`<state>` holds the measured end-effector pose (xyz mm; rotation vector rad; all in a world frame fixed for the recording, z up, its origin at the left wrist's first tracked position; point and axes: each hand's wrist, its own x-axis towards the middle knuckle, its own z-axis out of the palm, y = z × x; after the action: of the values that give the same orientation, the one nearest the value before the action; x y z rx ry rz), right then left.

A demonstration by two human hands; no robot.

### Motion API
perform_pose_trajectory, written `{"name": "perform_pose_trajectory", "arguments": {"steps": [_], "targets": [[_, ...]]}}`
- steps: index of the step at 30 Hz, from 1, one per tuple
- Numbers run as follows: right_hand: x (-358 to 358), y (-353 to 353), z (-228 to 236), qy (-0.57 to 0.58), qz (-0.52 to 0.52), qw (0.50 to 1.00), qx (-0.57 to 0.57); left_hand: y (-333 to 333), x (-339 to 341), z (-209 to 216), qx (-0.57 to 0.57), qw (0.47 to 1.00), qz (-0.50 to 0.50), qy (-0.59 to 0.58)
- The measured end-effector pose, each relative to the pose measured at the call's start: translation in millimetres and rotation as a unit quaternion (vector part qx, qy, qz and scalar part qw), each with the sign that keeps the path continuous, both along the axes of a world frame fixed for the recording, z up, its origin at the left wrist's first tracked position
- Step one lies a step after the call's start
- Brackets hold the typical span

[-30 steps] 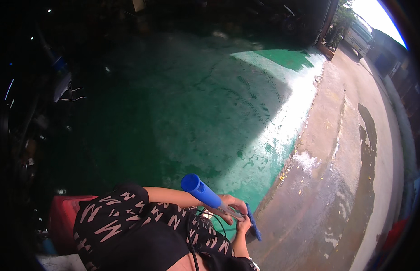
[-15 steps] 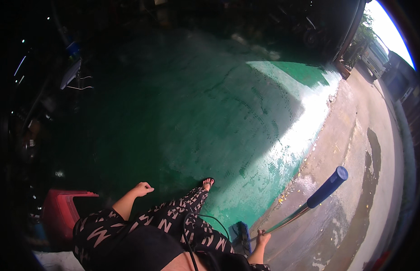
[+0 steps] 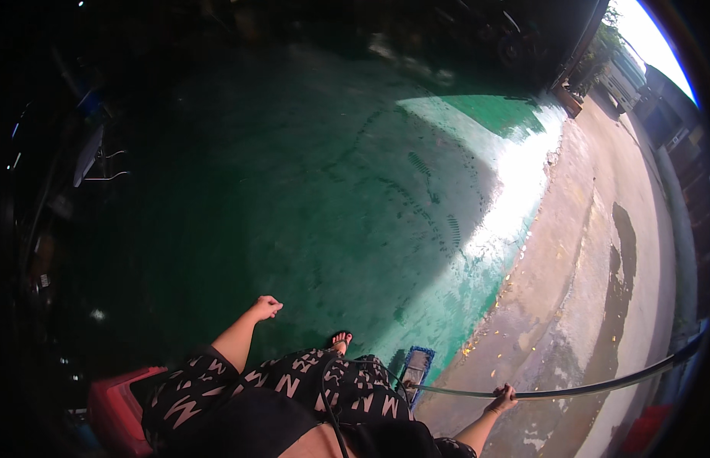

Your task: The person mops a green concrete floor in a workshop using a flat mop and a hose. They rinse the mop head with water from the hose and continue cleaning the floor around parked motorcycles and metal racks.

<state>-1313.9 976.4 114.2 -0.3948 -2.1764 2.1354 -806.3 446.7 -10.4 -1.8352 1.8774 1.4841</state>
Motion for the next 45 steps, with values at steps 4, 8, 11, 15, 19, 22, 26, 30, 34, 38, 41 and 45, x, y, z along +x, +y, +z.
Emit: {"name": "perform_pose_trajectory", "arguments": {"steps": [4,8,11,15,19,22,26,30,34,38,41,45], "targets": [[-39.8,-47.1,38.2,0.053,-0.069,0.995,-0.056,-70.9,-164.3,27.7,-0.021,0.992,-0.041,0.119],[-107.1,-83.7,31.4,0.057,-0.1,0.989,-0.097,-94.0,-285.5,54.2,-0.024,0.973,-0.175,0.148],[-156.8,-139.0,30.4,0.046,-0.116,0.988,-0.095,-107.4,-318.4,30.1,-0.084,0.959,-0.252,0.102],[-230.0,-223.2,15.2,0.03,-0.128,0.984,-0.12,-129.1,-319.2,28.8,0.13,0.981,-0.14,-0.034],[-320.2,-299.4,1.0,0.02,-0.087,0.988,-0.123,-172.9,-301.5,28.8,0.116,0.983,-0.082,-0.118],[-379.5,-356.1,19.0,0.052,-0.045,0.995,-0.077,-203.1,-318.5,32.6,0.116,0.985,0.112,-0.056],[-461.9,-419.8,24.6,0.063,-0.018,0.996,-0.056,-248.7,-368.1,30.9,0.163,0.976,0.122,-0.075],[-539.5,-465.9,19.1,0.063,0.004,0.996,-0.061,-301.1,-439.2,9.6,0.214,0.967,0.079,-0.115],[-617.5,-511.9,28.6,0.085,-0.039,0.995,-0.027,-406.2,-573.8,10.7,0.196,0.971,0.005,-0.136],[-682.3,-559.5,46.3,0.096,-0.021,0.995,0.016,-541.9,-744.8,31.5,0.062,0.994,-0.067,-0.059],[-731.9,-588.8,50.6,0.09,-0.044,0.995,0.017,-625.1,-881.2,47.6,-0.021,0.996,-0.053,0.076],[-813.4,-624.4,38.4,0.051,-0.048,0.998,-0.005,-683.0,-1032.5,66.9,-0.061,0.979,-0.081,0.176]]}}
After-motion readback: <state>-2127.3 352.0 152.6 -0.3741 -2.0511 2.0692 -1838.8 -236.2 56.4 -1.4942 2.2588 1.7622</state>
